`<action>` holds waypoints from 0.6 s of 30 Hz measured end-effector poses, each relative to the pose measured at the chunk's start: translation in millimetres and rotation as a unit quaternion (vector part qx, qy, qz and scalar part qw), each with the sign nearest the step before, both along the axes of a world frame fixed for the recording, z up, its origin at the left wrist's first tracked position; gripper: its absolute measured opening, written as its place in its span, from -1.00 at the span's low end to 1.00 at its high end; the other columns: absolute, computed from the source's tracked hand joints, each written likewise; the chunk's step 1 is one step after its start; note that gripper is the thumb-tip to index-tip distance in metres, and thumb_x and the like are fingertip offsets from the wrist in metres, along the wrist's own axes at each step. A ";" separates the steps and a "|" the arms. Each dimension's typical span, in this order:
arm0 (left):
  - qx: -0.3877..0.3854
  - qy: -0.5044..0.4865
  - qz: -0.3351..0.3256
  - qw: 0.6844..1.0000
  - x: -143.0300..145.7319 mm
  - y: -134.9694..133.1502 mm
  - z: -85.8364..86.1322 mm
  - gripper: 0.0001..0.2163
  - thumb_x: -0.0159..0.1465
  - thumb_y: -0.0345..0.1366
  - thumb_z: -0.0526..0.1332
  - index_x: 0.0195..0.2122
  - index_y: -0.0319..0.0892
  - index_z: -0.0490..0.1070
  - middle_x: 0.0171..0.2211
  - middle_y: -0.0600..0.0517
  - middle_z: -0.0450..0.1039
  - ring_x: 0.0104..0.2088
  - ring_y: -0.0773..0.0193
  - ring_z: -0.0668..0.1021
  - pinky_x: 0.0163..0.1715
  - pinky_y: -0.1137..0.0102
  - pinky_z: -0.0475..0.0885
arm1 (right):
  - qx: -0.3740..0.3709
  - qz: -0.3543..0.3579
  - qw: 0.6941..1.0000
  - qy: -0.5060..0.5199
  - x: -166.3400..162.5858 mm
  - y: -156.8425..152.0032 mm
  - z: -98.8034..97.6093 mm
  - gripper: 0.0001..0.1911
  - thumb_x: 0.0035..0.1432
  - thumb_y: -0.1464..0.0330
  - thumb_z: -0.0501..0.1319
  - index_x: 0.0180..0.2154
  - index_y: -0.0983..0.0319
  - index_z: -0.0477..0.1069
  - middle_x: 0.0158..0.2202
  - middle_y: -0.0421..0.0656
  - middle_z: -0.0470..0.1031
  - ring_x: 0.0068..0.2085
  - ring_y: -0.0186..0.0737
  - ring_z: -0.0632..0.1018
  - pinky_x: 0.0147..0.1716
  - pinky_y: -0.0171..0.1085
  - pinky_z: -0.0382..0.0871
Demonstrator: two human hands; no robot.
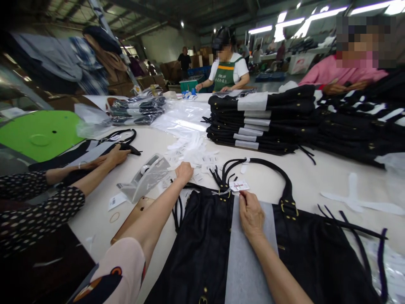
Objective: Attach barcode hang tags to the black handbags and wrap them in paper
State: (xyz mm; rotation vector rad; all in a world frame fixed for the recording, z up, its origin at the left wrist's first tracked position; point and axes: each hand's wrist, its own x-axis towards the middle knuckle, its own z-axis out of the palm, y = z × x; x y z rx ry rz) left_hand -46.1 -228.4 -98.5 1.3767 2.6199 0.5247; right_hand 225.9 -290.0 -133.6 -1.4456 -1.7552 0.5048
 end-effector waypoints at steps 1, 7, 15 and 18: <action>0.004 -0.017 0.008 1.000 -2.1 1.2 0.4 -0.87 0.10 -0.36 0.16 -0.35 -0.23 0.47 -0.21 -0.18 0.42 -0.14 0.06 0.47 -0.19 0.27 0.31 | 0.001 0.001 1.000 0.001 -0.3 -0.4 -0.2 -0.61 0.16 0.18 -0.10 -0.19 0.24 0.37 -0.20 -0.07 0.43 -0.17 -0.17 0.44 -0.19 -0.22 0.28; 0.076 -0.160 0.042 0.983 -21.4 2.2 21.7 -0.89 0.01 -0.27 0.25 -0.51 -0.22 0.43 -0.56 0.03 0.42 -0.47 0.30 0.46 -0.50 0.46 0.27 | 0.006 -0.008 1.000 0.008 -0.5 -0.5 -1.2 -0.63 0.15 0.19 -0.08 -0.20 0.23 0.38 -0.20 -0.09 0.44 -0.18 -0.18 0.44 -0.22 -0.24 0.27; 0.194 -0.308 0.060 0.930 -30.6 -9.3 55.5 -0.94 -0.01 -0.37 0.16 -0.54 -0.26 0.33 -0.75 0.15 0.24 -0.77 0.52 0.15 -0.74 0.55 -0.01 | 0.009 -0.008 1.000 0.014 -1.1 -2.3 0.5 -0.64 0.15 0.21 -0.08 -0.20 0.24 0.38 -0.20 -0.07 0.44 -0.18 -0.15 0.44 -0.22 -0.22 0.27; 0.226 -0.328 0.063 0.915 -34.2 -12.7 59.5 -0.95 -0.05 -0.40 0.17 -0.59 -0.26 0.31 -0.79 0.18 0.18 -0.79 0.52 0.13 -0.76 0.55 -0.05 | 0.012 -0.010 1.000 0.006 -0.7 -2.3 -0.4 -0.65 0.15 0.23 -0.07 -0.20 0.23 0.38 -0.20 -0.08 0.44 -0.19 -0.16 0.45 -0.22 -0.23 0.28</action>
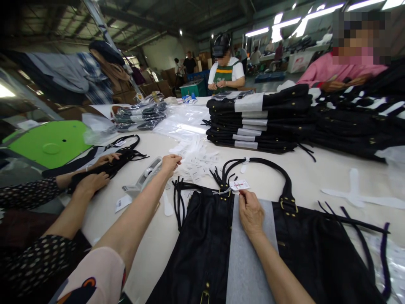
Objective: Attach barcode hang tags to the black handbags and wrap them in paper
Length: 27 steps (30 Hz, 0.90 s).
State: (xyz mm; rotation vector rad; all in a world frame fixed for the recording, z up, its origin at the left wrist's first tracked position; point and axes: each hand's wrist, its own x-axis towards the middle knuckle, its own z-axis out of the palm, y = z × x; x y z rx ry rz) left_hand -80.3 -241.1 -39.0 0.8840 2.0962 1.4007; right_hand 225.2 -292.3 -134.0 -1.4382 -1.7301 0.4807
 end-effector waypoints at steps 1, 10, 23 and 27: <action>0.011 -0.004 0.004 1.000 -1.2 -0.6 1.7 -0.95 -0.06 -0.40 0.18 -0.60 -0.26 0.31 -0.79 0.19 0.17 -0.79 0.53 0.13 -0.76 0.55 -0.06 | -0.001 -0.001 1.000 -0.003 0.1 0.1 -0.4 -0.65 0.15 0.23 -0.07 -0.20 0.23 0.38 -0.20 -0.08 0.44 -0.19 -0.16 0.45 -0.23 -0.23 0.28; 0.099 -0.041 -0.013 0.994 -8.8 -3.4 42.5 -0.93 -0.04 -0.36 0.16 -0.56 -0.24 0.27 -0.75 0.19 0.21 -0.80 0.54 0.13 -0.78 0.56 -0.07 | 0.002 -0.007 1.000 -0.007 -0.3 0.7 -2.8 -0.63 0.14 0.22 -0.08 -0.21 0.25 0.39 -0.20 -0.07 0.45 -0.19 -0.15 0.45 -0.23 -0.21 0.29; 0.135 -0.012 -0.033 0.990 -17.4 -12.9 81.4 -0.93 -0.08 -0.37 0.18 -0.56 -0.26 0.32 -0.78 0.20 0.16 -0.79 0.55 0.10 -0.77 0.57 -0.11 | 0.017 -0.006 1.000 0.000 0.7 -0.7 -4.1 -0.66 0.13 0.24 -0.07 -0.21 0.22 0.39 -0.21 -0.08 0.45 -0.20 -0.13 0.45 -0.23 -0.20 0.28; 0.114 -0.011 -0.051 0.992 -17.5 -16.4 80.3 -0.93 -0.10 -0.38 0.18 -0.55 -0.27 0.33 -0.79 0.20 0.15 -0.79 0.55 0.10 -0.77 0.57 -0.11 | 0.015 -0.003 1.000 0.002 0.9 -0.4 -4.6 -0.66 0.13 0.24 -0.06 -0.21 0.23 0.39 -0.21 -0.08 0.45 -0.20 -0.14 0.45 -0.22 -0.21 0.29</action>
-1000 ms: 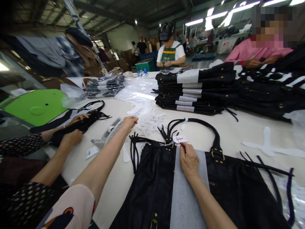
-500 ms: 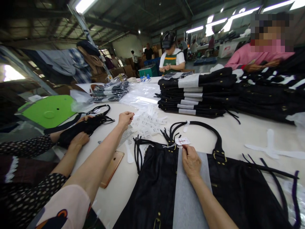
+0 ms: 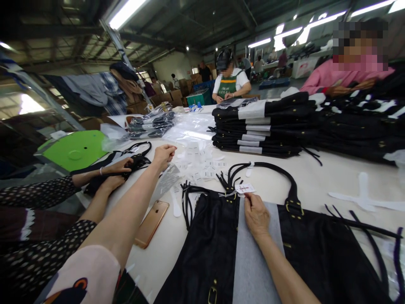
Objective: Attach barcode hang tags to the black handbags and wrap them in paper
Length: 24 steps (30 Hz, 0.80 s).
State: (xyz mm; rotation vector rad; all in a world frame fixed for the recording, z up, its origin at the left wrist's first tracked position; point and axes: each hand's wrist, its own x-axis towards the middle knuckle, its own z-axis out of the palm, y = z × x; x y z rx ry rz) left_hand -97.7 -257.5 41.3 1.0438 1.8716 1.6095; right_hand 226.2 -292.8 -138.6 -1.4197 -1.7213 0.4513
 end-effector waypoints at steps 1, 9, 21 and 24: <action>-0.007 0.002 -0.007 1.000 0.0 -1.1 -0.1 -0.93 -0.11 -0.39 0.18 -0.56 -0.27 0.34 -0.80 0.19 0.15 -0.80 0.55 0.10 -0.77 0.57 -0.11 | -0.001 0.000 1.000 0.000 0.1 0.0 -0.1 -0.66 0.13 0.24 -0.06 -0.21 0.23 0.39 -0.20 -0.08 0.45 -0.19 -0.15 0.45 -0.22 -0.21 0.29; -0.011 -0.008 -0.015 1.000 -4.4 -12.8 0.9 -0.88 -0.10 -0.41 0.15 -0.50 -0.29 0.38 -0.81 0.20 0.16 -0.81 0.55 0.09 -0.78 0.57 -0.12 | -0.003 0.000 1.000 0.001 0.5 0.1 -0.3 -0.66 0.13 0.24 -0.07 -0.21 0.22 0.39 -0.20 -0.07 0.45 -0.18 -0.16 0.45 -0.21 -0.21 0.29; 0.019 -0.030 -0.052 0.998 -10.3 -40.5 0.1 -0.84 -0.09 -0.35 0.19 -0.45 -0.30 0.38 -0.72 0.13 0.30 -0.82 0.55 0.13 -0.80 0.55 -0.13 | -0.071 0.008 0.996 0.055 6.2 5.5 3.7 -0.59 0.04 0.15 -0.03 -0.22 0.25 0.39 -0.23 -0.05 0.47 -0.22 -0.09 0.46 -0.22 -0.13 0.29; 0.035 -0.030 -0.098 0.994 -3.6 -50.9 6.9 -0.83 -0.07 -0.34 0.21 -0.44 -0.30 0.39 -0.71 0.12 0.30 -0.81 0.56 0.14 -0.80 0.55 -0.13 | -0.070 0.004 0.992 0.105 3.0 7.4 26.8 -0.57 0.01 0.12 0.00 -0.24 0.29 0.39 -0.29 -0.02 0.47 -0.27 -0.09 0.46 -0.24 -0.12 0.31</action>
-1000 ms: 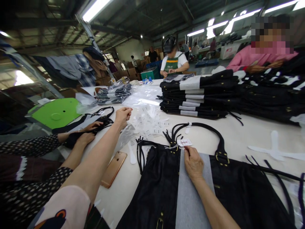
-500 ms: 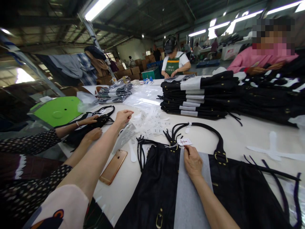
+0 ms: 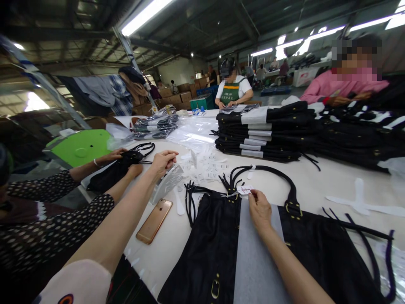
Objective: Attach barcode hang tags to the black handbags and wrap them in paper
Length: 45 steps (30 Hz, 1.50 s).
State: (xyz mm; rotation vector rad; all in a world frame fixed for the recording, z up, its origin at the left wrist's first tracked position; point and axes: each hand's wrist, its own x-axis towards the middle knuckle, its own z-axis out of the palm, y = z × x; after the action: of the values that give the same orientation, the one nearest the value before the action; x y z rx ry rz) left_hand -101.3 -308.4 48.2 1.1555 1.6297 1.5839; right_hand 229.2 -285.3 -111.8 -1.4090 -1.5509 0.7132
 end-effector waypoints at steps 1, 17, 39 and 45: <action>0.004 0.004 -0.017 1.000 3.3 -4.2 2.9 -0.83 -0.07 -0.33 0.21 -0.43 -0.30 0.39 -0.70 0.12 0.30 -0.80 0.57 0.14 -0.79 0.55 -0.12 | 0.021 0.010 1.000 0.011 -3.6 -0.5 12.4 -0.58 0.03 0.12 0.01 -0.24 0.29 0.39 -0.28 -0.02 0.47 -0.27 -0.11 0.46 -0.24 -0.13 0.31; -0.053 0.177 -0.284 0.941 78.9 -87.8 66.6 -0.81 0.08 -0.26 0.18 -0.35 -0.27 0.44 -0.64 0.09 0.32 -0.69 0.52 0.20 -0.70 0.56 0.02 | -0.077 0.503 0.859 0.053 -46.0 -37.7 175.0 -0.75 -0.05 0.22 0.25 -0.35 0.25 0.52 -0.35 -0.14 0.52 -0.28 -0.23 0.47 -0.22 -0.23 0.28; 0.047 0.411 0.017 0.910 116.0 -127.1 13.8 -0.76 0.12 -0.34 0.16 -0.17 -0.22 0.39 -0.18 -0.04 0.37 -0.32 0.33 0.43 -0.23 0.40 0.32 | -0.341 0.331 0.816 0.330 -53.0 -89.6 143.5 -0.79 -0.34 0.37 0.39 -0.54 0.32 0.49 -0.61 -0.24 0.39 -0.56 -0.45 0.33 -0.53 -0.38 0.17; -0.030 0.189 -0.164 0.968 145.4 -135.2 -12.2 -0.85 0.04 -0.22 0.24 -0.42 -0.19 0.45 -0.43 0.05 0.45 -0.35 0.28 0.45 -0.29 0.40 0.31 | -0.321 0.304 0.830 0.340 -50.2 -89.0 134.1 -0.78 -0.37 0.35 0.40 -0.57 0.30 0.48 -0.62 -0.24 0.41 -0.54 -0.42 0.36 -0.50 -0.37 0.17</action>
State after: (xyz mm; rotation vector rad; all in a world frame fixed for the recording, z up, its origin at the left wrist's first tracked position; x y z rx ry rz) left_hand 44.0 -443.7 36.0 1.6725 1.5938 1.1460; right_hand 179.0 -374.3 22.3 -0.8638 -1.1806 2.0301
